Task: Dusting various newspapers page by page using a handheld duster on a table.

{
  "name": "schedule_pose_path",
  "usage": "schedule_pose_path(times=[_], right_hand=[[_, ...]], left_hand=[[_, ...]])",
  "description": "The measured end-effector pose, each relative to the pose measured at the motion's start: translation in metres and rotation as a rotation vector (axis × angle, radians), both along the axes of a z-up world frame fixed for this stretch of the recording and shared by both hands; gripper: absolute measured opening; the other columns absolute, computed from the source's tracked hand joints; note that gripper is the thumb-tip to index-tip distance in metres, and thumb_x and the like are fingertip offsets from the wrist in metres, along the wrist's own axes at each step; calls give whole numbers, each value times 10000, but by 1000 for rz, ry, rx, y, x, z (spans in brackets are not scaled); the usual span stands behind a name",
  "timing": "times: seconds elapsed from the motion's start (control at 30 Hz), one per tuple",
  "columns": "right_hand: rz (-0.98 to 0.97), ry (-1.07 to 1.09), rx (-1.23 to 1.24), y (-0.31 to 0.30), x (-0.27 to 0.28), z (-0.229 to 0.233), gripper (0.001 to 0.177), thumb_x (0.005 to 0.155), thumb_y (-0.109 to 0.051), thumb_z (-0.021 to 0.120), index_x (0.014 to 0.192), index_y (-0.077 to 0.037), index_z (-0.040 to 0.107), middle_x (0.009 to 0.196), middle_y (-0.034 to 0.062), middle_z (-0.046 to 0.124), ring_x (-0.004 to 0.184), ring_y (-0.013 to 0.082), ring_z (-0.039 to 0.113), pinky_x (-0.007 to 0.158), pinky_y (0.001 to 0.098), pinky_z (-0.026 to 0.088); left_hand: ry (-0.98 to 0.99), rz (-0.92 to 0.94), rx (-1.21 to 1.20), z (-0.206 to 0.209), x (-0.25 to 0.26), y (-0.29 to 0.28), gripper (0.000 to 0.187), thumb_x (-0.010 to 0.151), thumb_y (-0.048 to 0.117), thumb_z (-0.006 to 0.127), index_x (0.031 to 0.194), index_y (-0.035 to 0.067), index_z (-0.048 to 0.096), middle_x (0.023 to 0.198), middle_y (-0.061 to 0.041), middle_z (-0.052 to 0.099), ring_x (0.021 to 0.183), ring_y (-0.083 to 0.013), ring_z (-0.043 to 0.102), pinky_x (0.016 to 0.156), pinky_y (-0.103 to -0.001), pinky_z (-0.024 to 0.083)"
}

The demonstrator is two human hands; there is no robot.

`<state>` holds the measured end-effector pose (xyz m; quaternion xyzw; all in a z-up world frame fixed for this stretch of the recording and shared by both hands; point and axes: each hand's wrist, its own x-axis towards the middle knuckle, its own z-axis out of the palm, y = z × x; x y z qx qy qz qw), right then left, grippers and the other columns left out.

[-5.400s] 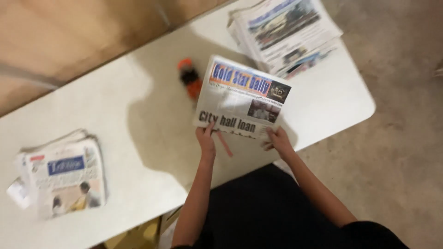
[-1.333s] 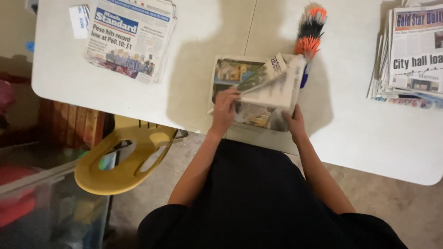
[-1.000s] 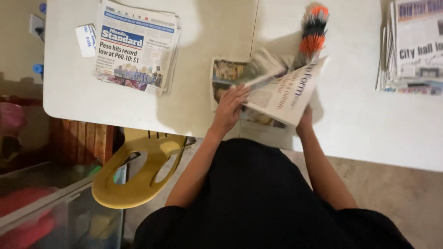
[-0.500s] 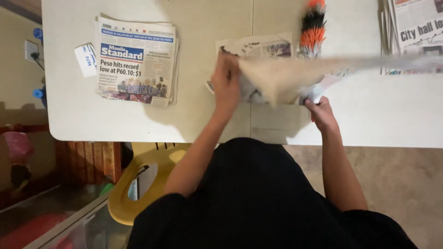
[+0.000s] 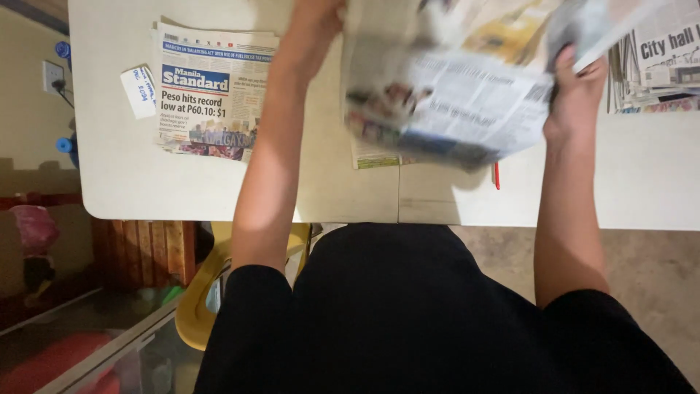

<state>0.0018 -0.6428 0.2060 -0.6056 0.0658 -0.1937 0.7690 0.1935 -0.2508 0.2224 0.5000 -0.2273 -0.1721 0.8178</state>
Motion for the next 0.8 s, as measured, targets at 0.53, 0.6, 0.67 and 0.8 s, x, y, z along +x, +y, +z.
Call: schedule_pose_path(times=[0.53,0.6,0.67,0.8], right_hand=[[-223,263,-133,-81,-73,-30,149,1129,-4,597,1263,19,659,1136,50,727,960,121,666,856,298,565],[-241,287,-111,-96,-95,-58,141,1132,-9,601,1255,14,666,1111,36,718,936,106,649,840,285,549],[-258,318,-89,-105,-117,-77,132,1135,-15,604,1246,9,673,1086,21,709,911,92,631,823,272,533],[-235,326,-33,-101,-141,-83,90,1162,-21,611,1196,10,689,1033,14,694,873,82,595,797,256,503]], left_hand=[[-517,106,1217,-242,-190,-8,637,838,315,816,1393,134,561,1507,-153,471,1384,-352,419,1089,-630,295],[-551,102,1264,-240,-213,-1,591,813,228,793,1367,164,598,1532,-111,468,1416,-314,404,1103,-648,275],[-579,93,1311,-248,-230,4,572,788,142,771,1341,193,634,1556,-69,465,1448,-276,390,1116,-666,254],[-647,264,1326,-272,-238,8,291,887,131,746,1163,183,674,1489,2,551,1396,-213,487,1138,-625,300]])
